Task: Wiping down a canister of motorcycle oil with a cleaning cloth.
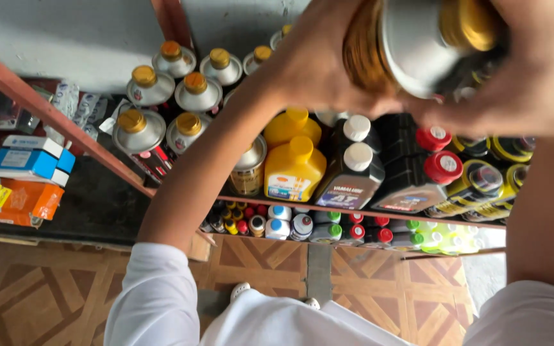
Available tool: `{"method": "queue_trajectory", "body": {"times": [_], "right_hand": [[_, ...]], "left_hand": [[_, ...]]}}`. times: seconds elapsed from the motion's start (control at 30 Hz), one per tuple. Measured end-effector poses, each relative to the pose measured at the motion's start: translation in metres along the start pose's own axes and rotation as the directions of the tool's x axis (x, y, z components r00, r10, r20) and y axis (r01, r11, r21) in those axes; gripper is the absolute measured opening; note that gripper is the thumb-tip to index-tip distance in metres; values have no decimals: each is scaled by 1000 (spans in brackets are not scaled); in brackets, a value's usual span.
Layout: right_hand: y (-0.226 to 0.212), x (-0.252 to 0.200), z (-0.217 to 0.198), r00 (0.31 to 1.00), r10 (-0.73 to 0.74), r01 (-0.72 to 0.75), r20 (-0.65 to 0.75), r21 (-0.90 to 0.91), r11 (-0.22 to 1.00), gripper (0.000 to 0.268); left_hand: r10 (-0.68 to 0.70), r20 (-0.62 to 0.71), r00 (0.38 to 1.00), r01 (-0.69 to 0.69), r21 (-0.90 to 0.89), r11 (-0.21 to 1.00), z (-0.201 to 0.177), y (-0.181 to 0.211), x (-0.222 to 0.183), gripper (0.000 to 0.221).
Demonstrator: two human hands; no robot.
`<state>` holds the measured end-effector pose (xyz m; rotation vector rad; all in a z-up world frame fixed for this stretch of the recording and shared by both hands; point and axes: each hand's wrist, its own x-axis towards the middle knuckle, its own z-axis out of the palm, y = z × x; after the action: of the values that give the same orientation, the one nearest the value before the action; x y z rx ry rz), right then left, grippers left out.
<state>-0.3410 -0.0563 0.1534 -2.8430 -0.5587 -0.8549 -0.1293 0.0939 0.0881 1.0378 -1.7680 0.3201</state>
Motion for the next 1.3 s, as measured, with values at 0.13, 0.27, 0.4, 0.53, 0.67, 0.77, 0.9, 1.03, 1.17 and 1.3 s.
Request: {"method": "queue_trajectory", "body": {"times": [0.13, 0.27, 0.4, 0.53, 0.67, 0.77, 0.9, 1.03, 1.17, 1.3], "right_hand": [[-40, -31, -10, 999, -34, 34, 20, 29, 999, 102], [-82, -67, -1, 992, -121, 115, 44, 115, 987, 103], [-126, -87, 26, 993, -72, 81, -91, 97, 992, 70], [-141, -116, 49, 1000, -25, 25, -4, 206, 978, 64], [-148, -121, 68, 999, 40, -42, 15, 212, 976, 62], [-137, -132, 85, 987, 41, -89, 154, 315, 945, 81], [-126, -149, 113, 964, 183, -265, 194, 630, 730, 86], [-123, -201, 187, 618, 786, -193, 11, 971, 139, 59], [-138, -250, 232, 147, 914, 54, 378, 920, -389, 31], [-156, -270, 248, 269, 778, 353, 568, 693, -628, 42]], "left_hand": [[-220, 36, 975, 221, -11, 975, 1, 85, -31, 120], [-342, 110, 933, 338, 55, 940, 19, 150, -69, 128], [-383, 108, 917, 387, -20, 922, 44, 188, -109, 113], [-466, 183, 866, 495, -180, 850, 60, 207, -142, 106], [-585, 137, 799, 598, -277, 752, 94, 209, -174, 100], [-656, 139, 742, 627, -492, 605, 114, 207, -187, 88], [-710, 167, 684, 582, -712, 393, 134, 196, -209, 87], [-821, 79, 566, 623, -693, 363, 141, 181, -215, 80], [-825, 20, 565, 511, -793, 331, 136, 171, -249, 79], [-807, 134, 576, 592, -749, 298, 127, 173, -255, 85]]}}
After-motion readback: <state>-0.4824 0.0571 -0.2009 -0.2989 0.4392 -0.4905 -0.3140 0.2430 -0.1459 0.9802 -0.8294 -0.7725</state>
